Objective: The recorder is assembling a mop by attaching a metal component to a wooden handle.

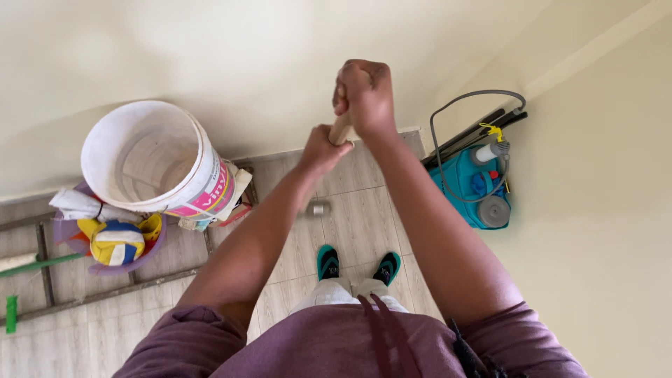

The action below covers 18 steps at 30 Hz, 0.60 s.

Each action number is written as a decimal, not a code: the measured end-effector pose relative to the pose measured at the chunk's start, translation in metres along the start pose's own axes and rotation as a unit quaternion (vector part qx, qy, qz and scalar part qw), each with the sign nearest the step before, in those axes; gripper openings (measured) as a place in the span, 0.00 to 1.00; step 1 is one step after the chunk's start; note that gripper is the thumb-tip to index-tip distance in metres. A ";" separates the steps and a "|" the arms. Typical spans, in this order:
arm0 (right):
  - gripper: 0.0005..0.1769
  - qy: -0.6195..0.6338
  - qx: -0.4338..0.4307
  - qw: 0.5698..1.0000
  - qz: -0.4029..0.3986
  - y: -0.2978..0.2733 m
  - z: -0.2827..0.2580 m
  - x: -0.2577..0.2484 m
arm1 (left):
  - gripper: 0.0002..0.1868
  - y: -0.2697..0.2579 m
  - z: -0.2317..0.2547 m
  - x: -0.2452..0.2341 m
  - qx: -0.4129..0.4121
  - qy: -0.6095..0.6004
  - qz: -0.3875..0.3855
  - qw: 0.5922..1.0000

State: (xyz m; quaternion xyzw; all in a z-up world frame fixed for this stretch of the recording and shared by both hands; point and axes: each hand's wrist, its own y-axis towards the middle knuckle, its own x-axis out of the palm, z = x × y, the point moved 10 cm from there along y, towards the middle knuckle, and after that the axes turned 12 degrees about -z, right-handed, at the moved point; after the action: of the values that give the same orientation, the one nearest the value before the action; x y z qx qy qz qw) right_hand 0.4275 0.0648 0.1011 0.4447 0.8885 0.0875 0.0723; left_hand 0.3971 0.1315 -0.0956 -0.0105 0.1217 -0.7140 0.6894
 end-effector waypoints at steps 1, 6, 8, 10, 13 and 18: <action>0.15 0.000 0.000 1.000 0.006 -0.003 0.002 -0.010 | 0.09 0.002 -0.003 0.009 0.000 0.002 -0.005 1.000; 0.16 0.023 0.002 0.999 0.044 -0.027 0.005 -0.055 | 0.14 0.011 0.004 0.055 0.043 0.071 -0.040 0.996; 0.18 0.017 -0.035 0.998 0.039 -0.023 -0.008 -0.073 | 0.13 0.011 0.033 0.063 0.036 0.059 -0.034 0.997; 0.21 0.011 -0.072 0.997 0.033 -0.023 -0.024 -0.082 | 0.12 0.014 0.050 0.067 0.028 0.046 -0.026 0.998; 0.19 -0.007 -0.088 0.994 0.067 -0.027 -0.040 -0.094 | 0.13 0.027 0.074 0.070 0.074 0.056 -0.023 0.995; 0.10 0.014 -0.107 0.990 0.089 -0.054 0.000 -0.088 | 0.06 0.041 0.069 0.081 0.120 0.028 -0.050 0.991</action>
State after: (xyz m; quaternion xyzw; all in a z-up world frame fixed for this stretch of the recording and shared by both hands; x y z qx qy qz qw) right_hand 0.4379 -0.0378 0.0942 0.5101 0.8320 0.1945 0.0986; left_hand 0.4461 0.0398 -0.0488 0.0864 0.0537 -0.7572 0.6452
